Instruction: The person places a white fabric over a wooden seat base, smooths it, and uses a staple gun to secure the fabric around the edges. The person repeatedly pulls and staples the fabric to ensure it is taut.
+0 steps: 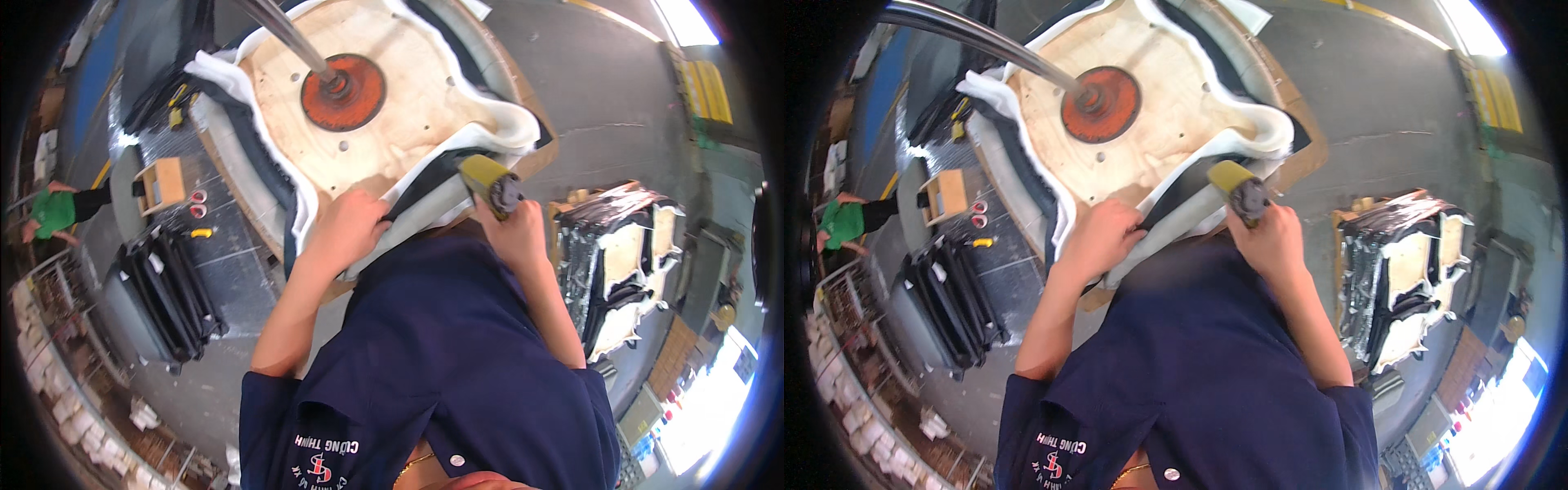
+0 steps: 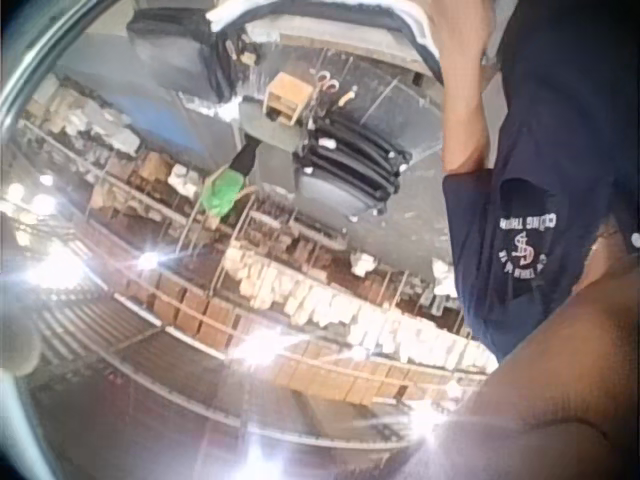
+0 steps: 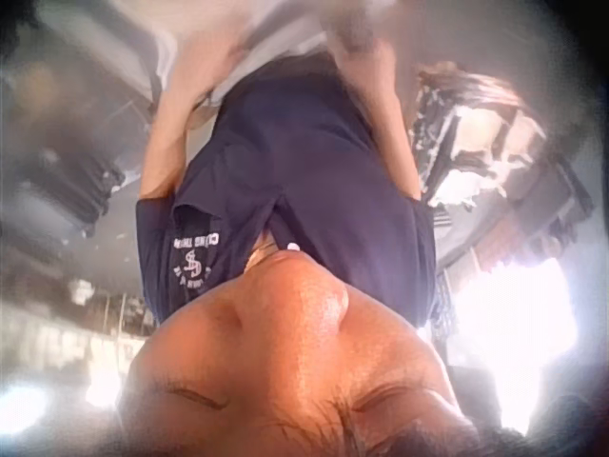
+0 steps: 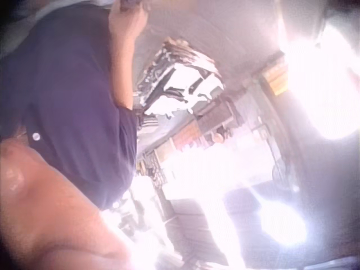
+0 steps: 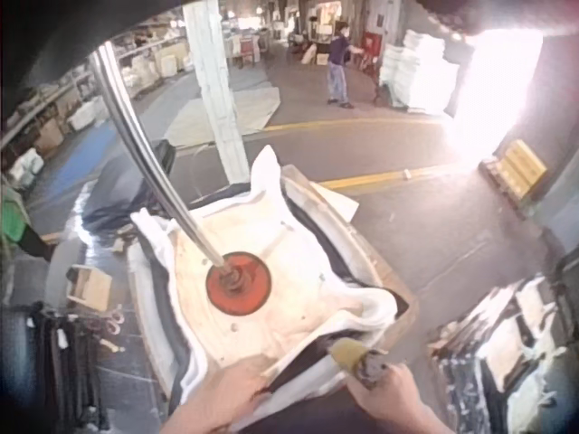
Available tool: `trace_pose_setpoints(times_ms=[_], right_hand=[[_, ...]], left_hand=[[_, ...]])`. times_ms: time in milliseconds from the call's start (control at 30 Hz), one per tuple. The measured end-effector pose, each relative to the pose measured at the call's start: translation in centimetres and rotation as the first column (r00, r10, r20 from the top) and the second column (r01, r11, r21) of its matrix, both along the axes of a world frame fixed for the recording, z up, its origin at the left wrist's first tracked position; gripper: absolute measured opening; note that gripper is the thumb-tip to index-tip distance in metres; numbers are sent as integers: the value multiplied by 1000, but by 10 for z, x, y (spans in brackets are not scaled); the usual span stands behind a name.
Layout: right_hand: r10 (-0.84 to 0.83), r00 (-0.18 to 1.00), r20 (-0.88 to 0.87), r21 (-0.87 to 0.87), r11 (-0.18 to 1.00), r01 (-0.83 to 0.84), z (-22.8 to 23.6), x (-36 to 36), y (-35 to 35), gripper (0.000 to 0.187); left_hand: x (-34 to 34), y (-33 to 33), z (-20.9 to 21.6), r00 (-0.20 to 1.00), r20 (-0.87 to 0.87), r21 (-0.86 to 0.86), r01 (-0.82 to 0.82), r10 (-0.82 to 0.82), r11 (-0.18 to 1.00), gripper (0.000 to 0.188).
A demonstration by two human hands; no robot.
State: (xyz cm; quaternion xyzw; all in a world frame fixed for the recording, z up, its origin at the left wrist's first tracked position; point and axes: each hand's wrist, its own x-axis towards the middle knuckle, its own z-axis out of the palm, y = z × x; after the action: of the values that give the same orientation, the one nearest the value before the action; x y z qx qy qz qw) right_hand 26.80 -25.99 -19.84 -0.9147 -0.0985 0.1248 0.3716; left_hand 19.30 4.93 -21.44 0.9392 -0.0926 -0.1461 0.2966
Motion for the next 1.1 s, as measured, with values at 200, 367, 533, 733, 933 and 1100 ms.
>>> trace_pose_setpoints(times_ms=[200,367,533,733,933,1100], right_hand=[[-23,980,197,109,994,1,-28,0,-18,18],[-61,995,73,178,983,48,-21,22,-20,18],[-36,998,42,115,993,31,-16,23,-21,20],[-60,994,91,33,998,57,-25,15,-14,19],[-45,991,126,37,998,41,-12,14,-2,21],[-19,999,-32,-52,999,17,11,5,2,36]], left_hand=[[-33,-16,-2,949,30,-78,-310,313,948,14],[-14,-35,2,957,60,-90,-278,284,956,13],[-9,-38,-6,963,81,-102,-249,257,963,11],[5,-16,-26,962,82,-173,-243,259,955,8],[10,0,-43,972,134,-267,-154,195,951,9],[6,5,-51,970,163,-294,-128,181,947,11]])
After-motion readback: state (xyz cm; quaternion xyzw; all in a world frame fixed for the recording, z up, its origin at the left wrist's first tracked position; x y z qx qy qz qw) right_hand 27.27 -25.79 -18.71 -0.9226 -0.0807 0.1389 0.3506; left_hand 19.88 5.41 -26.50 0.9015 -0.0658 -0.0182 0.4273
